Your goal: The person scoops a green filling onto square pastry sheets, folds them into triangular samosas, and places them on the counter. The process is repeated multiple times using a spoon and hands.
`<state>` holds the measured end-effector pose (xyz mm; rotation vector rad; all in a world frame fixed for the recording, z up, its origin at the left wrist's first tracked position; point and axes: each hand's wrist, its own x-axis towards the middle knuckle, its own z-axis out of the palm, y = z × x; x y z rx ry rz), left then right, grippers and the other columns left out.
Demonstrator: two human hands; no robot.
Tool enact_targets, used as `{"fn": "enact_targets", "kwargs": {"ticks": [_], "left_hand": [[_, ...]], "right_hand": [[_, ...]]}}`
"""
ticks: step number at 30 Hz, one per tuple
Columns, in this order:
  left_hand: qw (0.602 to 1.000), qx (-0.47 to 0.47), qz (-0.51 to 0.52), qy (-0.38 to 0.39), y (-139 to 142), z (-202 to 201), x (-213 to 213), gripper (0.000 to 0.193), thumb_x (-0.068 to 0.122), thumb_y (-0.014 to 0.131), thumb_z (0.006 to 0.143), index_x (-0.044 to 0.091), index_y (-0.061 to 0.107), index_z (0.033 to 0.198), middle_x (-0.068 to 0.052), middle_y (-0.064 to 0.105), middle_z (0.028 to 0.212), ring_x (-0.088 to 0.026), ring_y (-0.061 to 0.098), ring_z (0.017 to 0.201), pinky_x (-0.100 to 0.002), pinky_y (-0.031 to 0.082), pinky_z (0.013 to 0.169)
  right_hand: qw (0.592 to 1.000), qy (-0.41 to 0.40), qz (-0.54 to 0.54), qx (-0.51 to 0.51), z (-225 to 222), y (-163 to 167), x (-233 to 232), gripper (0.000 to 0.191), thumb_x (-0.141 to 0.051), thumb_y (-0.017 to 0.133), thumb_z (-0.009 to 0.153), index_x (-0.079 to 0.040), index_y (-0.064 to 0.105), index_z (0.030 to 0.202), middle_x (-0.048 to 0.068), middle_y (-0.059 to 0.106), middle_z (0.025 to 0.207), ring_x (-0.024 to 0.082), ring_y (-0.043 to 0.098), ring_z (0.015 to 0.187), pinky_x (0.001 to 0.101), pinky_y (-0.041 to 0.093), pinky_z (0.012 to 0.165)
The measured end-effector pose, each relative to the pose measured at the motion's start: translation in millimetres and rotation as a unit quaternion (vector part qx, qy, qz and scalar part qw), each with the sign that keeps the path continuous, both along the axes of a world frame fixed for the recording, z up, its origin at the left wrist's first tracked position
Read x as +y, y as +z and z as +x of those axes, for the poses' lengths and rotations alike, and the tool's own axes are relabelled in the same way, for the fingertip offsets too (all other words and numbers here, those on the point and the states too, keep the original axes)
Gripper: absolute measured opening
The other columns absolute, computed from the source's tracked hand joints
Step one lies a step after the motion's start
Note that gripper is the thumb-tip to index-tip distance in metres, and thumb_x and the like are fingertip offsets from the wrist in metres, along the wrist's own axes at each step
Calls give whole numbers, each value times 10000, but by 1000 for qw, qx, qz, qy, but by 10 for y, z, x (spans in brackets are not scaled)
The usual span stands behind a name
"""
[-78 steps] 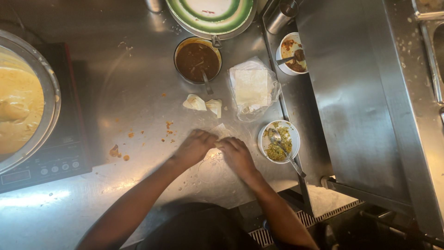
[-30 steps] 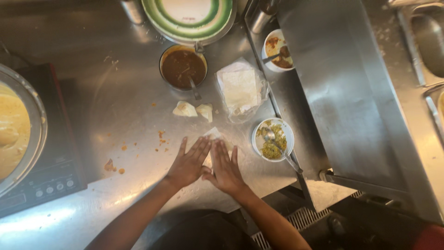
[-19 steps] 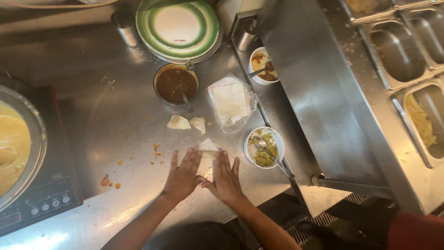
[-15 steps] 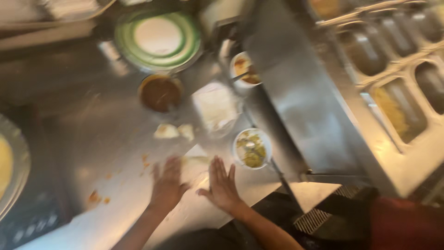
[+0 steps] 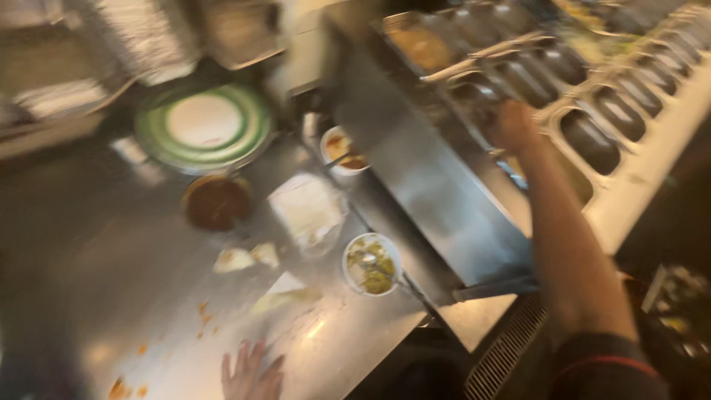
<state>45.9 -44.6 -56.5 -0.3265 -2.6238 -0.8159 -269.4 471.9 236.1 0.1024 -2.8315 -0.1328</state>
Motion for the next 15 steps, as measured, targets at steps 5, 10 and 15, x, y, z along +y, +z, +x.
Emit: {"fn": "enact_targets", "kwargs": {"ticks": [5,10,15], "left_hand": [[997,12,60,52,406,433,-209,181,233,840,674,244,757,834,-132,525,1458,-423,383,1433,-645,273,1154],[987,-20,105,123,565,565,-504,184,222,802,752,188,760,929,-128,525,1473,-397,396,1455,-606,285,1171],[981,-67,121,136,446,588,-577,336,245,787,787,120,738,1095,-121,521,1476,-355,419,1447,-587,295,1170]], "right_hand": [[919,-63,326,-213,-325,-32,-46,277,-308,781,792,-102,821,974,131,774,924,261,743,864,379,586,888],[963,-79,214,-144,-296,-63,-283,361,-327,770,811,-71,724,1060,160,687,1028,292,658,962,408,517,940],[969,-86,195,-127,-272,-99,-383,461,-347,759,830,-39,627,1147,190,600,1132,323,573,1060,438,449,993]]}}
